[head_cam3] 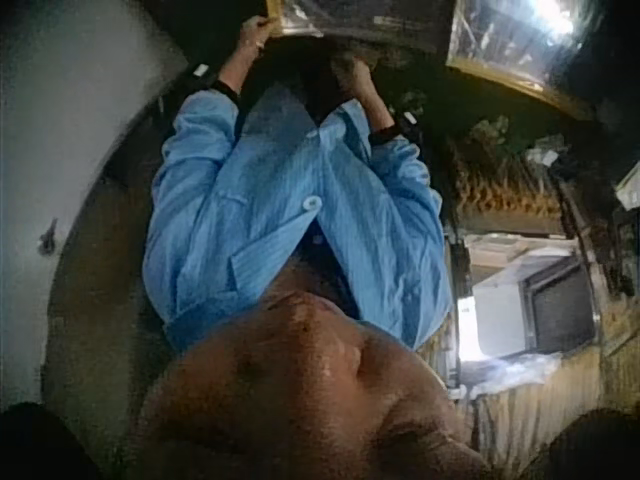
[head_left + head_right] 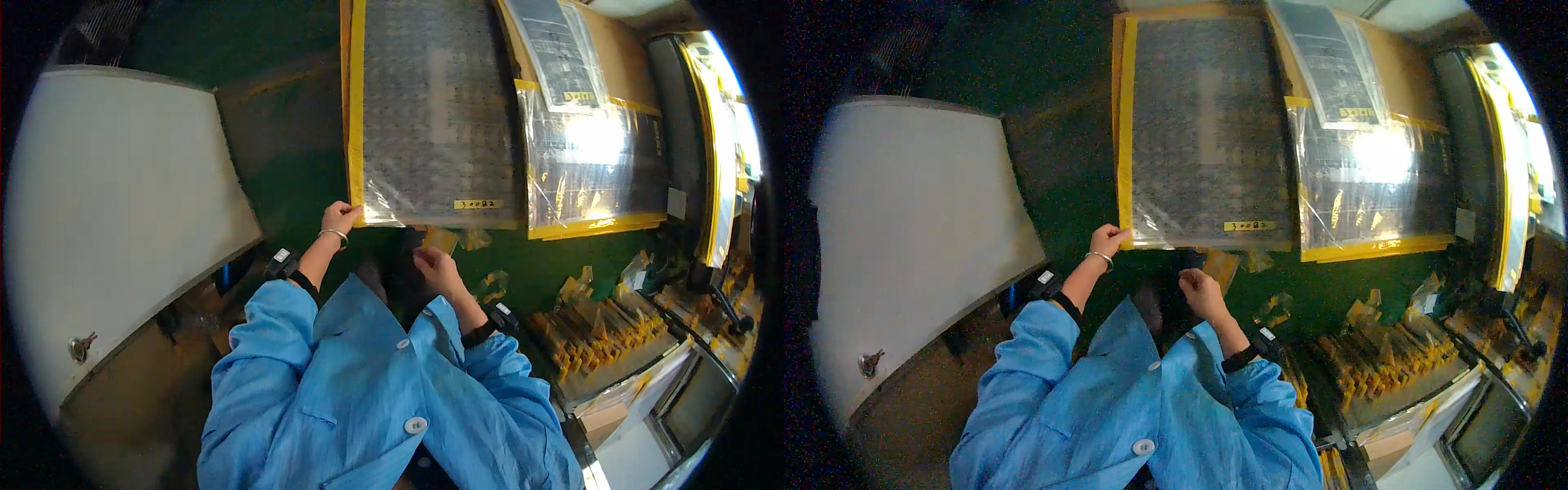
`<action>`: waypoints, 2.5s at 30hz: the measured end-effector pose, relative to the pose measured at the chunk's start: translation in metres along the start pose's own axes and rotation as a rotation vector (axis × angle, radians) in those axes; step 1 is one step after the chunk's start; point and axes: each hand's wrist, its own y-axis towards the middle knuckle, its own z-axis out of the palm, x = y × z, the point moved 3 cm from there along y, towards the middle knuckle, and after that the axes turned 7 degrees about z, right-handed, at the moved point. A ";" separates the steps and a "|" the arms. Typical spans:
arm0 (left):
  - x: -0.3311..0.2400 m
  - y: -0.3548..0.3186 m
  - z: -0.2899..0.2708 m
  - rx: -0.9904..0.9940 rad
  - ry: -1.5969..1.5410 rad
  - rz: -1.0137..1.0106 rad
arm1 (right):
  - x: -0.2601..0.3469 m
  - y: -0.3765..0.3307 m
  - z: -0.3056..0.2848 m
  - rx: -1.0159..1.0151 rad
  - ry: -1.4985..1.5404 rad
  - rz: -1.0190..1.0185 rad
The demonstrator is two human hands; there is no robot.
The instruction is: The person is sorting and organizing metal stencils stored in yellow-bordered plastic sleeves, moving them from a rack to an inspection table.
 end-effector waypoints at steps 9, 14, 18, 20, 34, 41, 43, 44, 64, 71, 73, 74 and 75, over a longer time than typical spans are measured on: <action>-0.112 -0.025 -0.027 0.318 -0.474 -0.145 | 0.028 0.044 0.021 0.274 1.534 0.551; -0.209 -0.025 -0.043 0.452 -0.663 0.151 | 0.023 0.105 -0.026 0.119 1.718 0.486; -0.250 -0.018 -0.085 0.309 -0.766 0.163 | 0.176 0.031 -0.088 -0.161 0.013 -0.134; -0.219 0.005 -0.097 0.094 -0.816 0.063 | 0.210 0.005 -0.100 -0.199 -0.101 -0.272; -0.259 0.036 -0.071 0.521 -1.031 -0.086 | 0.148 0.024 -0.044 0.019 1.277 0.456; -0.157 -0.011 -0.105 0.282 -0.519 -0.228 | 0.104 -0.031 -0.027 0.089 1.762 0.412; -0.160 -0.047 -0.134 0.301 -0.382 -0.179 | 0.071 -0.038 -0.030 -0.127 1.674 0.481; -0.149 -0.058 -0.146 0.319 -0.413 -0.195 | 0.067 -0.043 -0.028 -0.158 1.533 0.487; -0.219 -0.109 0.017 0.259 -0.764 0.155 | 0.197 -0.191 -0.274 -0.317 0.439 -0.815; -0.444 -0.129 0.237 0.382 -0.874 0.381 | 0.050 -0.284 -0.512 -0.547 0.725 -0.688; -0.518 -0.128 0.309 0.323 -0.699 0.670 | 0.023 -0.321 -0.577 -0.740 0.826 -0.680; -0.561 -0.141 0.341 0.301 -0.644 0.781 | 0.015 -0.336 -0.607 -0.824 0.897 -0.705; -0.606 -0.181 0.384 0.343 -0.642 0.811 | 0.000 -0.351 -0.638 -0.899 0.923 -0.705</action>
